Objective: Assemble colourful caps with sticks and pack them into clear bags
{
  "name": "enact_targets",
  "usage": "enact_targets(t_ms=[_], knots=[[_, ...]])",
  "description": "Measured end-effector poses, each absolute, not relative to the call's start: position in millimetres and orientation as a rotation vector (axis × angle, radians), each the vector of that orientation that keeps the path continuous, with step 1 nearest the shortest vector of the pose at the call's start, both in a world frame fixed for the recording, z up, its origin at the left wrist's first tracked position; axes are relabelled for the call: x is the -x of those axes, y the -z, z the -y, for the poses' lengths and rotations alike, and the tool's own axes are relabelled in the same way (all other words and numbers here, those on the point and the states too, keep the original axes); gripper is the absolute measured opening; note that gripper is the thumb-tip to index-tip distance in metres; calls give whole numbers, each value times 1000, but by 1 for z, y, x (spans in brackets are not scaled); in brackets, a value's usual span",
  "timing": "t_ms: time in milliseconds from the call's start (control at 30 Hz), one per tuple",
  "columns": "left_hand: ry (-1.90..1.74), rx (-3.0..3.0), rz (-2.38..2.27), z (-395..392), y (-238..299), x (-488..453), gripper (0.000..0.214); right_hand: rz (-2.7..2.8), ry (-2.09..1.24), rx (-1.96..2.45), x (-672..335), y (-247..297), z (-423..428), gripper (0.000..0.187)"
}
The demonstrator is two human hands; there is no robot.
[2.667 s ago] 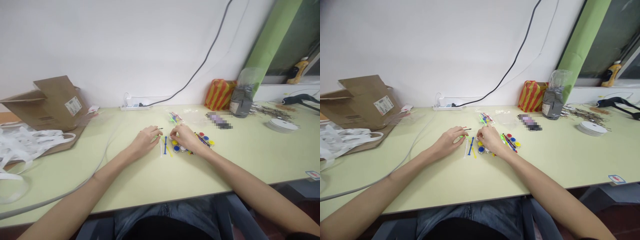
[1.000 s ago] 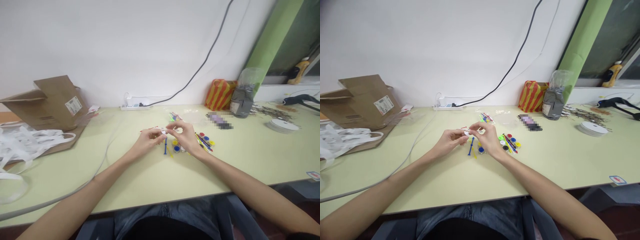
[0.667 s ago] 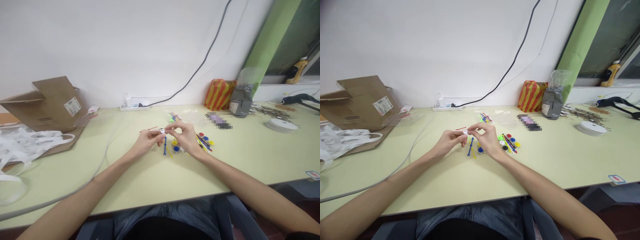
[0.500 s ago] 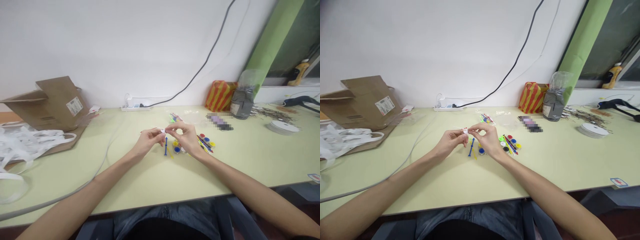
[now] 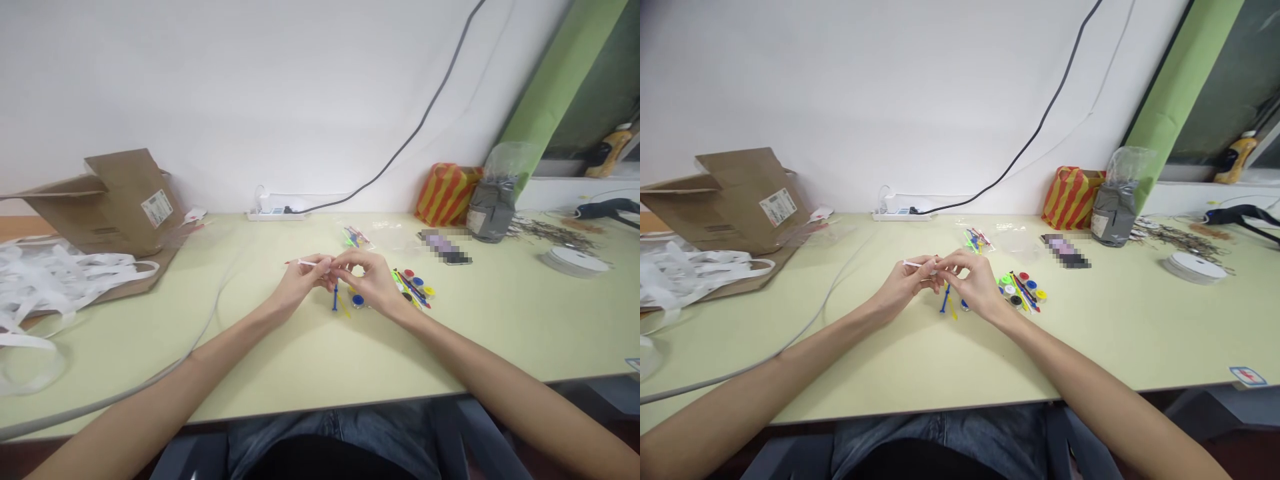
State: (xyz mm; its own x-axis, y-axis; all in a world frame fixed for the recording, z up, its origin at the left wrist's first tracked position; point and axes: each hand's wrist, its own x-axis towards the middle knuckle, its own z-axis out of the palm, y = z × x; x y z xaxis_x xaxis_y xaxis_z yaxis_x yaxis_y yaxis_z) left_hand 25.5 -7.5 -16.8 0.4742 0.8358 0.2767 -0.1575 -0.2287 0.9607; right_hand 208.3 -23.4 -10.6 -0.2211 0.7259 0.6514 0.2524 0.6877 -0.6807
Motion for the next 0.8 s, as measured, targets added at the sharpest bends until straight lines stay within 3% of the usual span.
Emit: enact_targets(t_ms=[433,800], knots=[[-1195,-1629,-850,5,-6,-12,36,1708,-526,849,-212,15,20,17],[-896,-1923,-979,-1,2,-8,36,1719,-411,1026,-220,16,13,14]])
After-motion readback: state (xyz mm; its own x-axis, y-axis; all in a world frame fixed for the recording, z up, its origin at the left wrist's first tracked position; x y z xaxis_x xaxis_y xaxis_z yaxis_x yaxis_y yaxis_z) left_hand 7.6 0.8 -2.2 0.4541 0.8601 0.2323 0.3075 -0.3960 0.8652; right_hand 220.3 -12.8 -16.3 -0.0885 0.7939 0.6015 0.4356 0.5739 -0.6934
